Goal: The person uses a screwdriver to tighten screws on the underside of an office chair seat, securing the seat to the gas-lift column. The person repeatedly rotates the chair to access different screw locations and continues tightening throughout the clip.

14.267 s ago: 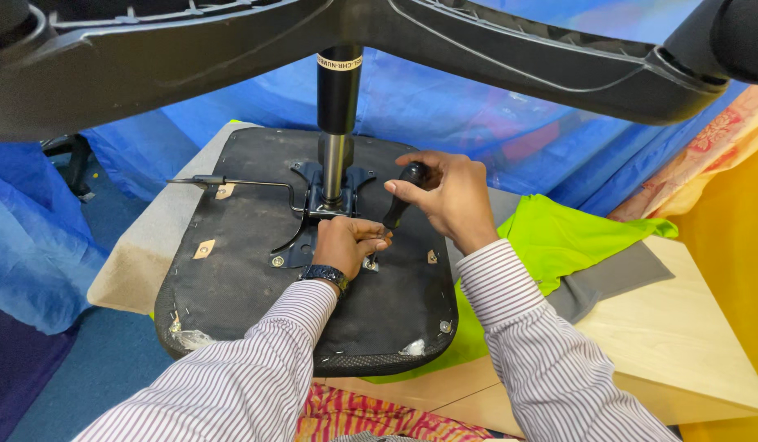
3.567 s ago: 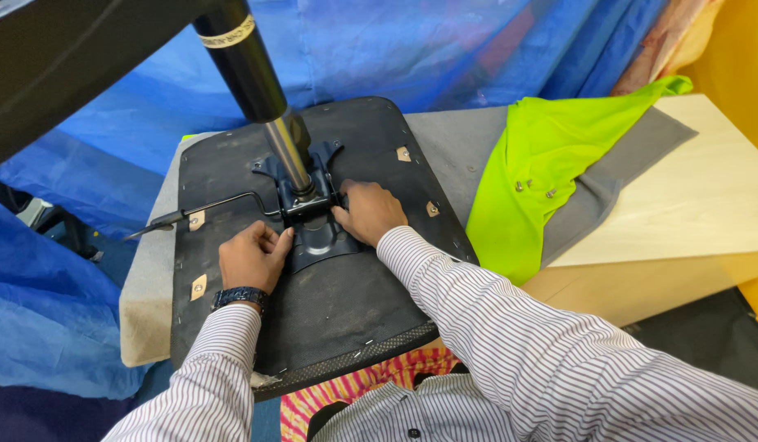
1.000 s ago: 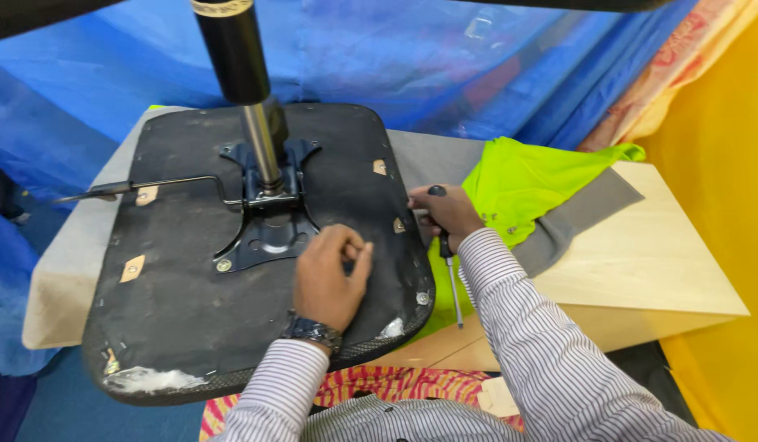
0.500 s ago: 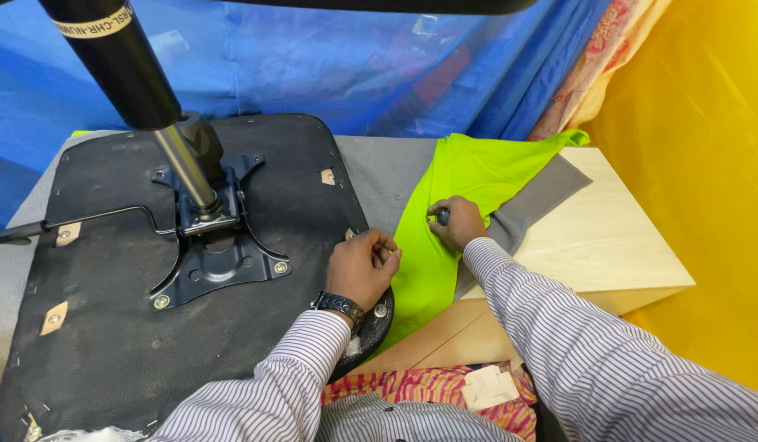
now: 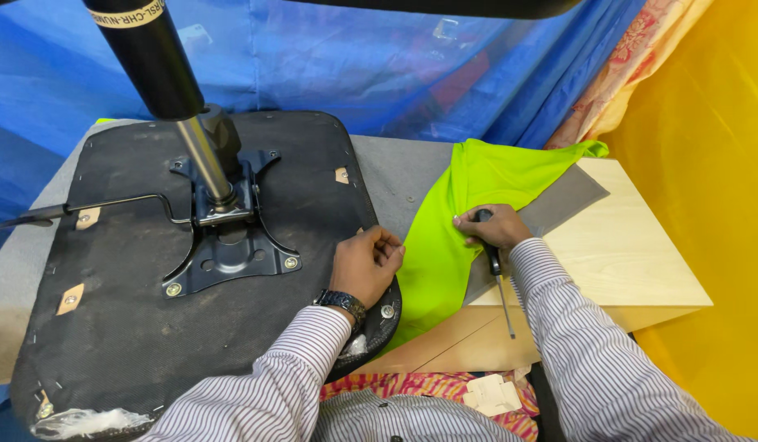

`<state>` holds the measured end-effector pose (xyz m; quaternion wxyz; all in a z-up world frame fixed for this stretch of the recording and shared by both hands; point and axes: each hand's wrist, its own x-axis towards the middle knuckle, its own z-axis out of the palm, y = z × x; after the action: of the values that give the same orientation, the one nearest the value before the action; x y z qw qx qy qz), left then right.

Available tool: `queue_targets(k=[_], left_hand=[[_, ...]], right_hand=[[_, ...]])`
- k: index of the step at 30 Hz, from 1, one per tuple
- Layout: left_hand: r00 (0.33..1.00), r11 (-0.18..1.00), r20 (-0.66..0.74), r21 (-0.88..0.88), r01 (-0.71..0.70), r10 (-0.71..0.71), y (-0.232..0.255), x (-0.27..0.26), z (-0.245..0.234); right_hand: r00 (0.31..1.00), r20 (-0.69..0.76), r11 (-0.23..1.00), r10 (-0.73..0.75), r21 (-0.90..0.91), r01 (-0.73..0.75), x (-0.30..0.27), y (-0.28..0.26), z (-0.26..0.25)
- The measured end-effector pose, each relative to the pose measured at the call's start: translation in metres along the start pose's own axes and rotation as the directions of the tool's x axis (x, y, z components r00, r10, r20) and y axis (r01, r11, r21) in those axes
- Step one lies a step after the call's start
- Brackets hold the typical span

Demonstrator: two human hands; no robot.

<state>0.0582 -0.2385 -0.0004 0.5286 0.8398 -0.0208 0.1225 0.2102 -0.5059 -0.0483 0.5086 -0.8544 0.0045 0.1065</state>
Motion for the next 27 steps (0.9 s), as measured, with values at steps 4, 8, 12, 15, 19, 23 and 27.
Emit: queue_targets(k=[4,8,12,15,19,23,27], left_hand=[[1.0,0.999,0.014,-0.035,0.006,-0.005,0.003,0.01,0.0],[0.997,0.997,-0.045,-0.047,-0.062,0.06,0.011,0.015,-0.005],[0.955,0.961,-0.109,0.016,-0.277,0.277,0.015,0.008,-0.019],[0.945,0.951,-0.133,0.123,-0.283,0.298,0.017,0.001,-0.034],[0.924,0.941,-0.264,0.266,-0.207,0.278,0.011,-0.009,-0.063],[0.824,0.97,-0.547,0.245,-0.013,0.149,-0.003,-0.024,-0.111],[0.718,0.878,-0.694,0.38,0.29,0.063,-0.025,-0.029,-0.181]], right_hand=[[0.986,-0.113,0.949,-0.122,-0.303,0.083,-0.008,-0.033,-0.003],[0.954,0.259,0.944,-0.148,-0.25,0.214,-0.019,-0.081,0.015],[0.883,0.455,0.963,-0.119,-0.162,0.213,-0.039,-0.113,0.041],[0.805,0.571,0.975,-0.159,-0.037,0.219,-0.046,-0.131,0.061],[0.706,0.688,0.981,-0.168,0.049,0.186,-0.043,-0.153,0.09],[0.748,0.638,0.983,-0.184,0.14,0.122,-0.027,-0.168,0.113],[0.811,0.55,0.98,-0.197,0.131,0.149,-0.006,-0.178,0.137]])
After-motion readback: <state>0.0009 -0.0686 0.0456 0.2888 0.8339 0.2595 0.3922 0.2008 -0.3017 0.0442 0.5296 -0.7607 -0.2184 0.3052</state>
